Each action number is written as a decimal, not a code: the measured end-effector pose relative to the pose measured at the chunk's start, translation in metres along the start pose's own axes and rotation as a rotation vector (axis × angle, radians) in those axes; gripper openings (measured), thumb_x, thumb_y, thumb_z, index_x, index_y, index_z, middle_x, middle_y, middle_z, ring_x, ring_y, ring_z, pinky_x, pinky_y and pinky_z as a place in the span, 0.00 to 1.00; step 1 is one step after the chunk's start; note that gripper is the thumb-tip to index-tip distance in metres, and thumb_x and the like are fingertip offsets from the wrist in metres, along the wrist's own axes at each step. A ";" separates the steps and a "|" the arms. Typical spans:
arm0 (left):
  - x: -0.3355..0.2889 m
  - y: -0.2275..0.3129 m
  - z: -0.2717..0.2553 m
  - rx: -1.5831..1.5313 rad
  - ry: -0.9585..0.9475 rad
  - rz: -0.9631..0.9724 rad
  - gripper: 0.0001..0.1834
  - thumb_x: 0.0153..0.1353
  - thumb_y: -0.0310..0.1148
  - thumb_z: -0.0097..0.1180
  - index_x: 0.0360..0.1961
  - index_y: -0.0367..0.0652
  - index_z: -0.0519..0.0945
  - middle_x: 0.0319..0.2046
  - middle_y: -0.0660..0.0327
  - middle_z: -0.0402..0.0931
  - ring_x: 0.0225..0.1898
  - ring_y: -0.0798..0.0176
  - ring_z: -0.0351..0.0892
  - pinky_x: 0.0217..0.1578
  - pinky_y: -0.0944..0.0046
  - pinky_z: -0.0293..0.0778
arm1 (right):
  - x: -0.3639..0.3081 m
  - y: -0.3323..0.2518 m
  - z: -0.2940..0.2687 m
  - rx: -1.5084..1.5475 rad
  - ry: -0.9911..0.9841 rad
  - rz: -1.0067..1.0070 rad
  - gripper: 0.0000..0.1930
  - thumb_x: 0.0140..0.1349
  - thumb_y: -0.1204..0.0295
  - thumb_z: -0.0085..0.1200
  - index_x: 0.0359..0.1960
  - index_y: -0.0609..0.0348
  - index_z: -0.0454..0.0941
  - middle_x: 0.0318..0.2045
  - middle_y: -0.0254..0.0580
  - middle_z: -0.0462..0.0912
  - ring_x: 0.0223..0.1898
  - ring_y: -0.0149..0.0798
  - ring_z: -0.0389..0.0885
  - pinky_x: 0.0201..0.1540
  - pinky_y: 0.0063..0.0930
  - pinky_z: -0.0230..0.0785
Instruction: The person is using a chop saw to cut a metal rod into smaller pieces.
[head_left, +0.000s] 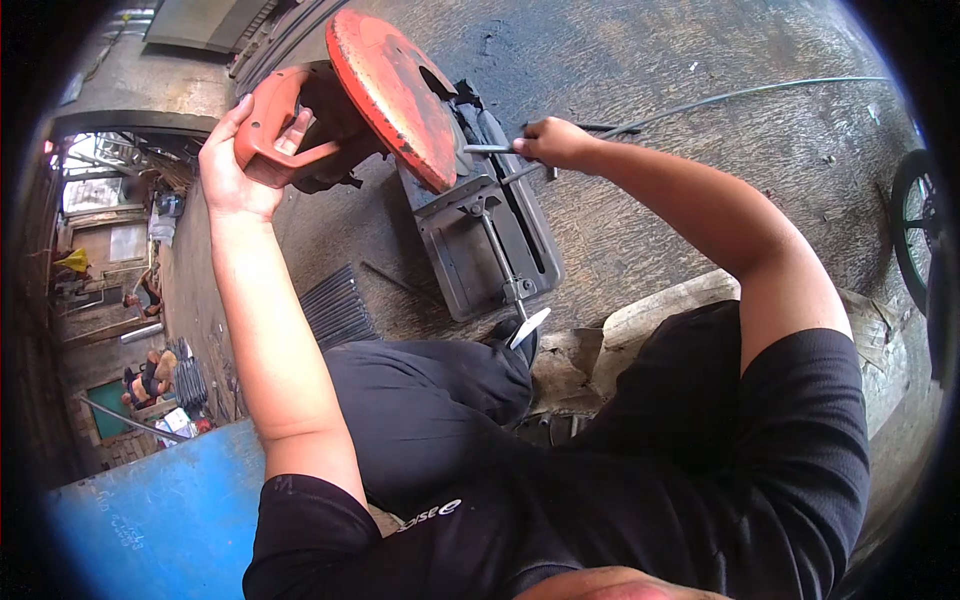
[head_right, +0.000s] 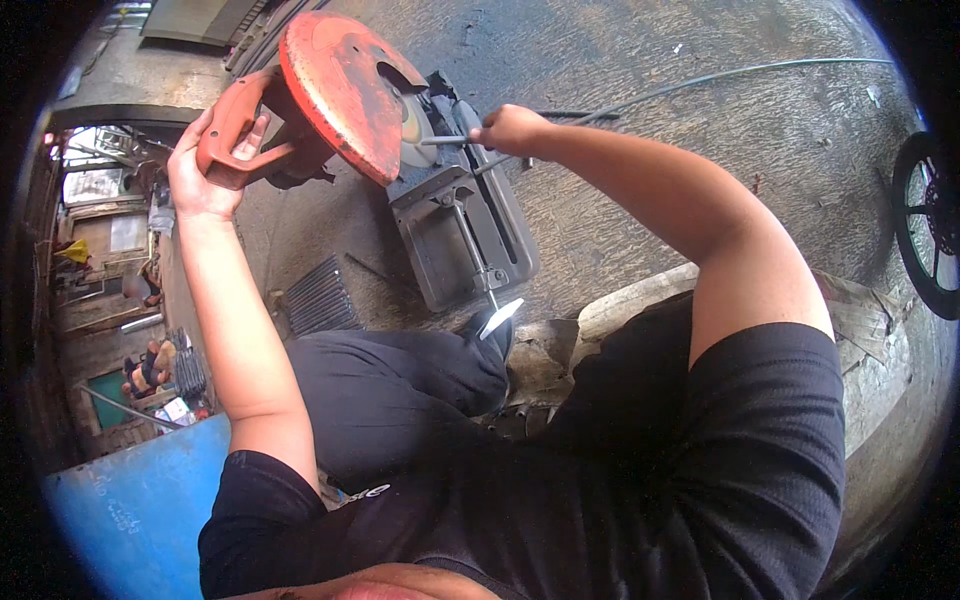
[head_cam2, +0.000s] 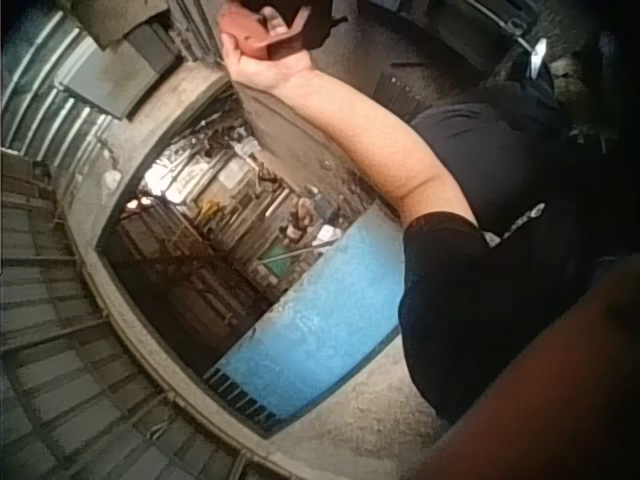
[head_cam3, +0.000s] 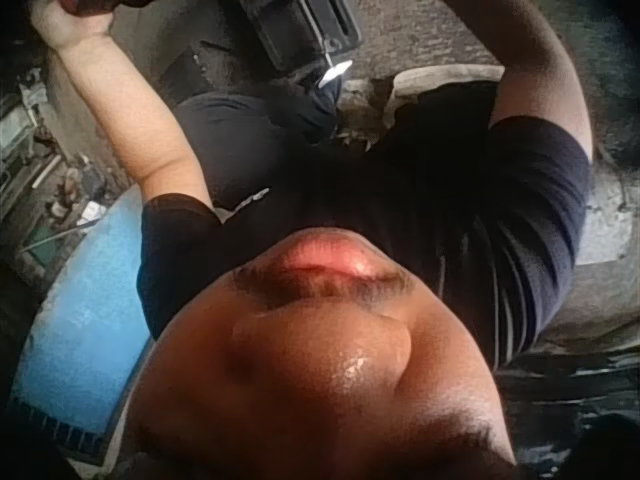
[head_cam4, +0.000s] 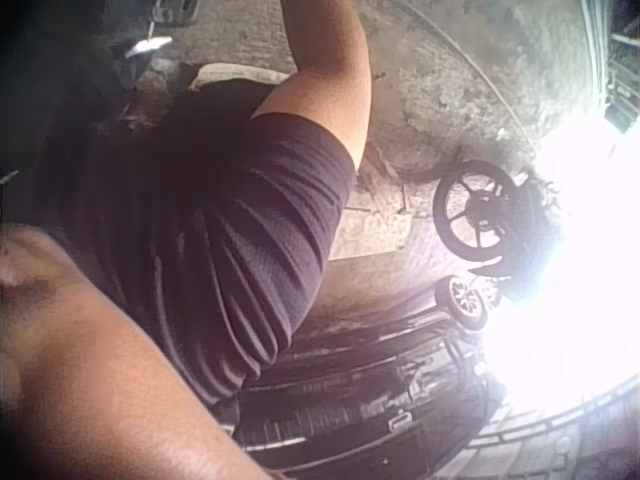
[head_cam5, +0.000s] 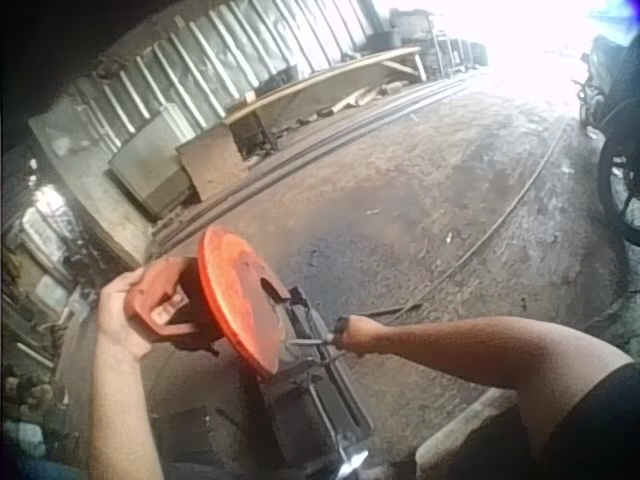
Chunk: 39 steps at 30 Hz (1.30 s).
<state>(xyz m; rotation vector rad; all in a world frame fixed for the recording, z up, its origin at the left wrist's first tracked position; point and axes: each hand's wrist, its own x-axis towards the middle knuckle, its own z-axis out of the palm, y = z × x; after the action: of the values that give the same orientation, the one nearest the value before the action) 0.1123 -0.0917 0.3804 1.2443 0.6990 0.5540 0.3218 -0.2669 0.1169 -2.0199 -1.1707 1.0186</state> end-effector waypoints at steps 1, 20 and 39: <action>0.000 0.000 -0.001 0.010 0.012 -0.007 0.23 0.67 0.35 0.40 0.56 0.28 0.67 0.50 0.45 0.71 0.46 0.48 0.75 0.54 0.46 0.72 | -0.008 0.006 -0.001 0.123 0.013 0.003 0.22 0.62 0.51 0.50 0.35 0.60 0.81 0.25 0.41 0.80 0.26 0.37 0.77 0.34 0.35 0.70; -0.070 -0.009 0.065 0.421 -0.092 0.629 0.17 0.68 0.39 0.45 0.51 0.39 0.73 0.39 0.61 0.78 0.42 0.69 0.77 0.47 0.67 0.71 | -0.181 -0.155 -0.044 1.172 -0.008 -0.392 0.19 0.66 0.53 0.46 0.40 0.59 0.67 0.24 0.40 0.74 0.26 0.34 0.71 0.31 0.26 0.62; -0.161 -0.018 0.073 0.213 -0.377 0.608 0.09 0.62 0.30 0.57 0.39 0.35 0.76 0.31 0.62 0.80 0.34 0.71 0.79 0.37 0.71 0.75 | -0.239 -0.177 0.018 0.744 0.081 -0.375 0.17 0.60 0.68 0.59 0.45 0.65 0.69 0.36 0.36 0.78 0.39 0.25 0.73 0.43 0.24 0.68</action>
<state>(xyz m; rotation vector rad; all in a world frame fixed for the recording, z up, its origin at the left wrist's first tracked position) 0.0580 -0.2594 0.4026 1.7167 0.0474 0.7221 0.1515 -0.3995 0.3225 -1.1968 -0.8932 0.9739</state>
